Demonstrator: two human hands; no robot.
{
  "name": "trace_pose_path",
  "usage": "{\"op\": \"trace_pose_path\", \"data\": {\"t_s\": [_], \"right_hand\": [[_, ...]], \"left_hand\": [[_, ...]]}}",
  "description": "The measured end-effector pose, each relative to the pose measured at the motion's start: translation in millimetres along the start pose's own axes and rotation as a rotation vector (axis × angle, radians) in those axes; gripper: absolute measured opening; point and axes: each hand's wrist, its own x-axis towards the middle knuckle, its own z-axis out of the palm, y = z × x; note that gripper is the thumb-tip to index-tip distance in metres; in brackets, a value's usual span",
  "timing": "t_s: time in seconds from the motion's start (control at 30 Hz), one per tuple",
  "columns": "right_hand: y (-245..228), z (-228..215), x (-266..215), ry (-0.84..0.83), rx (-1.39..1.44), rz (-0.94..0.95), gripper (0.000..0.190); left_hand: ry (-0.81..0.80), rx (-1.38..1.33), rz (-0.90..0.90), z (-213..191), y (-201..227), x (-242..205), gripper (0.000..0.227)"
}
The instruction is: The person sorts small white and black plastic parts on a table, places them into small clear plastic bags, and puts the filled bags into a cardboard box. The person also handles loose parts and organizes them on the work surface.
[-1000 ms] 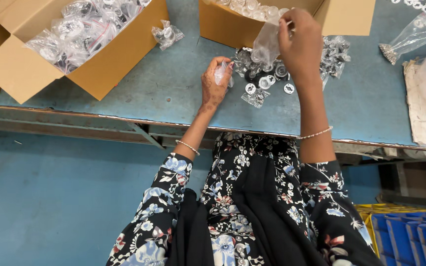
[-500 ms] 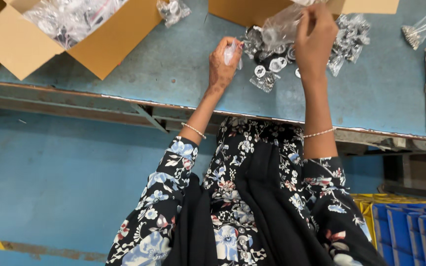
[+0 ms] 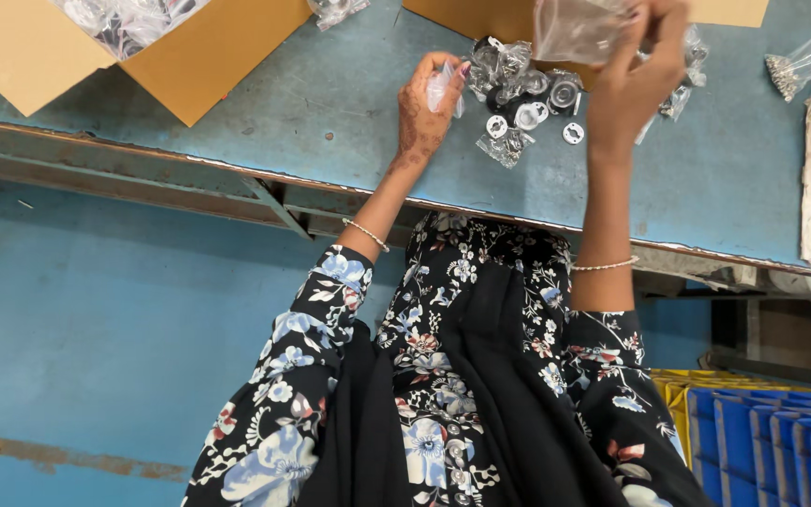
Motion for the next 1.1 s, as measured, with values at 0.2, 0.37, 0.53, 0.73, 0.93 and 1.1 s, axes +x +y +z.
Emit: {"op": "trace_pose_path", "data": {"t_s": [0.2,0.37,0.53,0.73,0.93,1.1], "right_hand": [[-49.5,55.4,-79.4,-0.326,0.247,0.174,0.017],[-53.1,65.5,-95.8,-0.390,0.613,0.261,0.017],[-34.9,49.7,-120.8,-0.363,0.498,0.463,0.020],[1.3,53.9,-136.4,-0.413,0.542,0.576,0.015],[7.5,53.7,-144.1,-0.400,0.524,0.545,0.014],[-14.1,51.8,-131.8,-0.405,0.526,0.524,0.019]], "left_hand": [[-0.197,-0.645,-0.191,10.0,-1.6,-14.0,0.052],[-0.182,-0.871,-0.516,-13.7,-42.8,8.8,0.045],[0.112,0.458,0.142,-91.2,-78.7,89.9,0.026],[0.164,1.328,0.200,-103.7,-121.1,154.5,0.048],[0.106,1.212,0.127,-95.3,-118.7,155.1,0.010],[-0.118,0.552,-0.242,-91.2,-26.0,90.0,0.035]]}}
